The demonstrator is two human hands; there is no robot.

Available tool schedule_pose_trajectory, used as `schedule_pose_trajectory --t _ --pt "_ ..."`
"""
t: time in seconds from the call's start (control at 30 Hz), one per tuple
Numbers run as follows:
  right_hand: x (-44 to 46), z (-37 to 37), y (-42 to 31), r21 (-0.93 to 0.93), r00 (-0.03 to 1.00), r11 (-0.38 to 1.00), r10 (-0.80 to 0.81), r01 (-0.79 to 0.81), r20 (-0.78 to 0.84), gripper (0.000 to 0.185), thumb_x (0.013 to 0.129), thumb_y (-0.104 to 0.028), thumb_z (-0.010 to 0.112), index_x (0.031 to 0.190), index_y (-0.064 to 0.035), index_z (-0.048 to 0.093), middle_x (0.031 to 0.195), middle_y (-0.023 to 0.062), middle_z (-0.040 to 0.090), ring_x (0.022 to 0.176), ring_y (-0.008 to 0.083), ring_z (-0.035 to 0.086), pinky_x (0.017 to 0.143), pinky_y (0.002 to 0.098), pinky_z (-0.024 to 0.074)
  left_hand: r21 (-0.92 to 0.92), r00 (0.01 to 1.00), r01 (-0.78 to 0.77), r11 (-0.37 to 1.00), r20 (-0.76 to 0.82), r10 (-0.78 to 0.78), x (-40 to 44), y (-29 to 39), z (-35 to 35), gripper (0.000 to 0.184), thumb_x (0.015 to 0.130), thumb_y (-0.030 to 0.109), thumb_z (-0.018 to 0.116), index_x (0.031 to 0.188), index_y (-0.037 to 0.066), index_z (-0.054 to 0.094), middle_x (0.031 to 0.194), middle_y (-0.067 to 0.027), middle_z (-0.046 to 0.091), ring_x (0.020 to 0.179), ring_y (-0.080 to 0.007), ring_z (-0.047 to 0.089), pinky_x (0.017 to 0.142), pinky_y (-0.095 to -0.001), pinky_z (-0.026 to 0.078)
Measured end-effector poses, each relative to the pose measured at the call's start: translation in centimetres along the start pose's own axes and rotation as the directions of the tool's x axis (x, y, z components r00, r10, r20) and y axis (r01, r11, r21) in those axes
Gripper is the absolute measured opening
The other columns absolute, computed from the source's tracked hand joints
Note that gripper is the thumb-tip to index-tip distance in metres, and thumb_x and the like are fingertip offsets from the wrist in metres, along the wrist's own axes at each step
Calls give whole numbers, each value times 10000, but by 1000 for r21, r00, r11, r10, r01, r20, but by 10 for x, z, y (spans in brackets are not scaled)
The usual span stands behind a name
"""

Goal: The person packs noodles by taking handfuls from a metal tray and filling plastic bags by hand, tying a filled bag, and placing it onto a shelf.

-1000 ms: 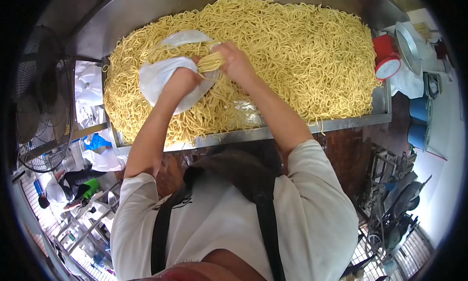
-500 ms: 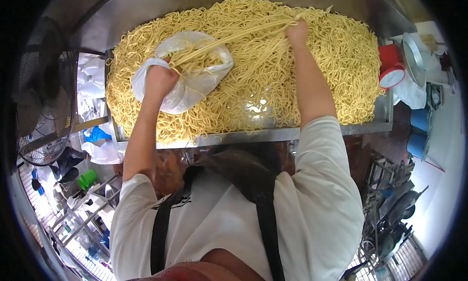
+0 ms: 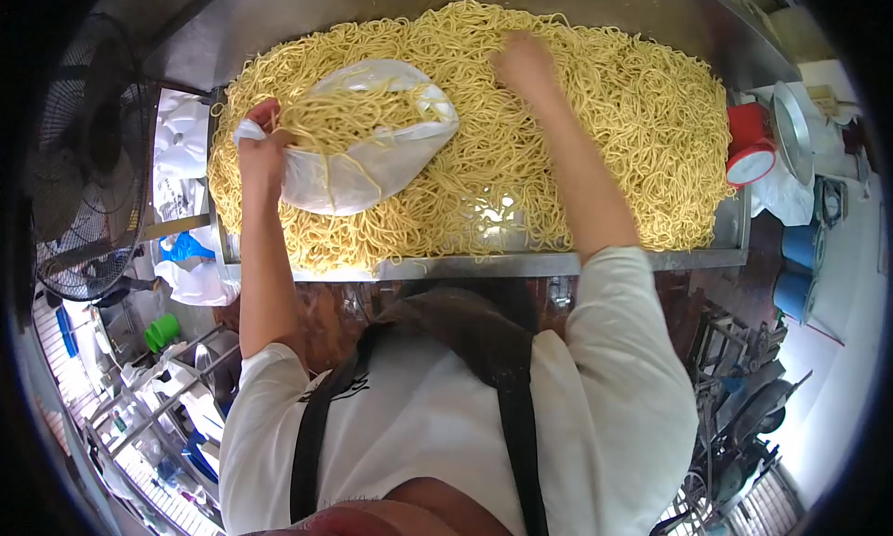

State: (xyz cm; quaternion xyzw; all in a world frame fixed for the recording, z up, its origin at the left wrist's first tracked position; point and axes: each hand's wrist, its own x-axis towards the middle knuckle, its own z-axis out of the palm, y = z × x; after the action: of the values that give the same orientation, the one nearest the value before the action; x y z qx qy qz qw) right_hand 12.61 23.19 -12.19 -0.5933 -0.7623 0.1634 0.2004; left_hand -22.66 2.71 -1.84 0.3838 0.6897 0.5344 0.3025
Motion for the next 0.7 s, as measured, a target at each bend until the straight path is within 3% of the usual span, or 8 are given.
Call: schedule_pose_trajectory --t 0.03,0.07,0.1,0.2,0.3,0.4,0.53,0.7 --pt "-16 24 -50 177 996 982 60 -72 72 393 836 -287 654 1155 -58 653 1087 208 662 1012 364 627 895 448 490 -96 998 58 994 8 -57 -5 14 0 463 769 -58 591 1227 -3 554 1129 -125 602 988 -203 586 859 -305 469" --pt "-24 59 -73 -71 864 872 -464 484 194 259 832 -176 606 1041 -44 684 972 210 670 926 375 638 824 483 494 -141 995 102 985 7 -102 -12 30 0 442 784 -40 595 1224 -1 564 1130 -127 604 983 -201 586 870 -307 465" --pt "-50 87 -121 162 896 890 -440 426 61 188 823 -93 555 936 -42 696 867 197 664 809 370 637 769 486 493 -185 989 145 972 10 -145 -21 47 0 422 799 -23 599 1220 0 574 1130 -128 606 978 -199 585 881 -309 460" --pt "-111 36 -220 333 881 849 -463 410 96 360 919 -172 546 1253 -43 579 1249 204 566 1160 377 523 995 465 415 -300 989 145 943 47 -137 -46 90 -3 290 890 64 593 1163 -35 610 1112 -135 619 966 -214 586 917 -353 456" --pt "-110 -16 -180 635 711 604 -693 482 119 548 956 -293 559 1398 -1 420 1369 229 472 1237 384 479 1074 463 370 -473 991 129 872 43 -124 -63 110 -18 248 954 115 564 1105 -77 608 1018 -130 624 905 -229 584 890 -406 473" --pt "-117 -3 -130 386 926 885 -342 261 159 697 934 -380 596 1433 37 344 1361 277 460 1281 385 451 1102 447 350 -713 974 212 668 208 -86 -58 104 -26 226 956 122 568 1069 -68 614 925 -106 605 840 -224 574 888 -415 473" --pt "-124 18 -177 541 885 812 -399 219 241 727 837 -280 709 1401 42 384 1335 268 502 1253 396 469 1070 426 380 -661 959 118 741 270 88 -63 161 25 206 952 116 565 1051 -60 604 842 -67 558 775 -186 533 785 -361 456" --pt "-85 -81 -234 777 373 482 -863 405 341 557 744 -101 729 1268 -72 544 1067 178 661 997 335 623 892 394 479 -729 951 51 682 245 191 -114 172 20 298 955 84 532 1201 -83 514 843 -41 504 778 -155 454 750 -325 416"
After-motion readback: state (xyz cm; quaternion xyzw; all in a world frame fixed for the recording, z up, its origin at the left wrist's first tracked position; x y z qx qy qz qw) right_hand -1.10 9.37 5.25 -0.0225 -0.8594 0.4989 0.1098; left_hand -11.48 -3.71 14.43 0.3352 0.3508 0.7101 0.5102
